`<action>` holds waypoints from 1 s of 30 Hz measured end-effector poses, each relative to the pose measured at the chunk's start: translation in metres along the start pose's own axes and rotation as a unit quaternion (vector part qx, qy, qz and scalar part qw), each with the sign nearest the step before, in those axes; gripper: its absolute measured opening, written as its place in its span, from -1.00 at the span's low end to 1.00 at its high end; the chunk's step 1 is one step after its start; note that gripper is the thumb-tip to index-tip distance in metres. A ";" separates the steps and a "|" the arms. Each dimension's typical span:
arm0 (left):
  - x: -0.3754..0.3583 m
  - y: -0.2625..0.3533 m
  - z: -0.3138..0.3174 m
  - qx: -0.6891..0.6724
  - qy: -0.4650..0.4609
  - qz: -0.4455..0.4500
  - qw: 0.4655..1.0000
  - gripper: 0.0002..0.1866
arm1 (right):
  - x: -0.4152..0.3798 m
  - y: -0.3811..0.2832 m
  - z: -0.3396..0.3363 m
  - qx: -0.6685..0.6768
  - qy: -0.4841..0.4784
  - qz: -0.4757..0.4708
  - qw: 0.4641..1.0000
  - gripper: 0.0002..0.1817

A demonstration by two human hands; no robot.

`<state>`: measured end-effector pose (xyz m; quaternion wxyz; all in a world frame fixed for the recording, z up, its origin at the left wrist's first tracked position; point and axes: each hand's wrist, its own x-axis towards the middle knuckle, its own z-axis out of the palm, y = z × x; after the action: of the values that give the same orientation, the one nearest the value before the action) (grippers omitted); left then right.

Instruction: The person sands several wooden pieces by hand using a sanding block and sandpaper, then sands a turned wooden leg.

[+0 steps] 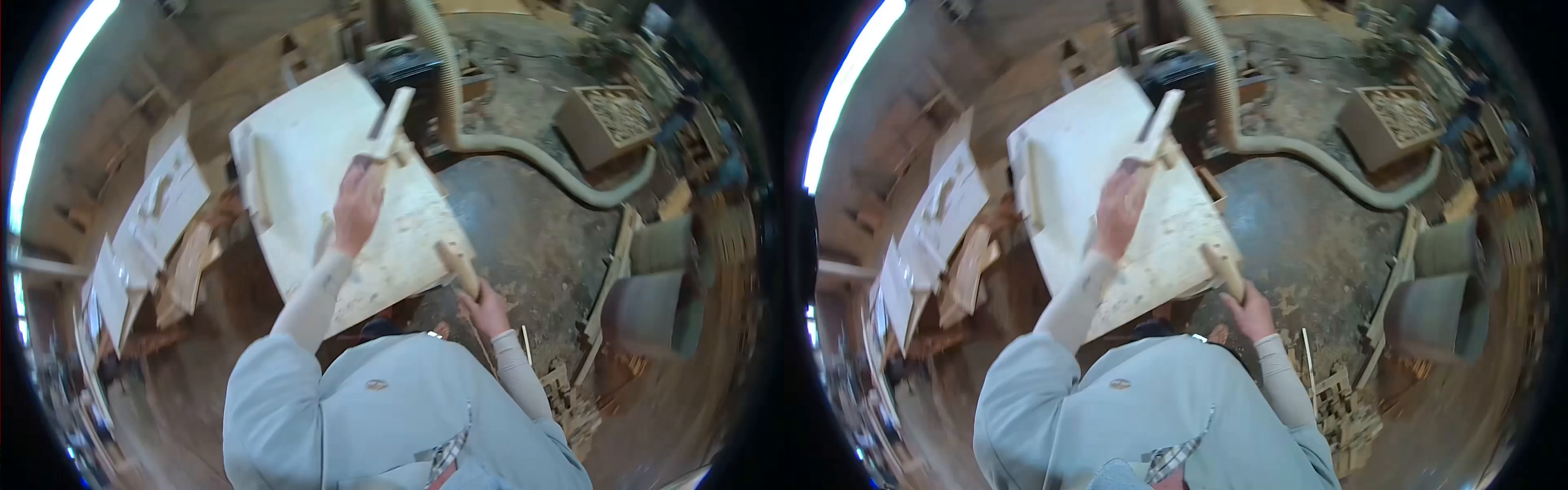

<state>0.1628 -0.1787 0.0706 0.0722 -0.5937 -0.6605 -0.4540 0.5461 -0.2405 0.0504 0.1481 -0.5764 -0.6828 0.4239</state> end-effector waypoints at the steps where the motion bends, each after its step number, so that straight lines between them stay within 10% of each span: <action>1: 0.002 -0.044 -0.019 0.086 0.013 -0.029 0.996 -0.57 | 0.005 -0.006 0.006 -0.030 -0.002 0.009 1.000 -0.33; 11: 0.005 -0.243 -0.096 0.466 -0.143 -0.224 0.844 -0.12 | 0.017 -0.028 0.043 -0.128 0.060 0.025 0.990 -0.44; 30: 0.059 -0.241 -0.009 0.082 -0.070 -0.152 0.982 -0.38 | 0.053 -0.035 0.053 -0.180 0.082 0.069 0.978 -0.46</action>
<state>-0.0621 -0.1145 -0.0108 0.0046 -0.5082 -0.7818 -0.3611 0.4706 -0.2134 0.0301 0.0677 -0.6724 -0.6918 0.2542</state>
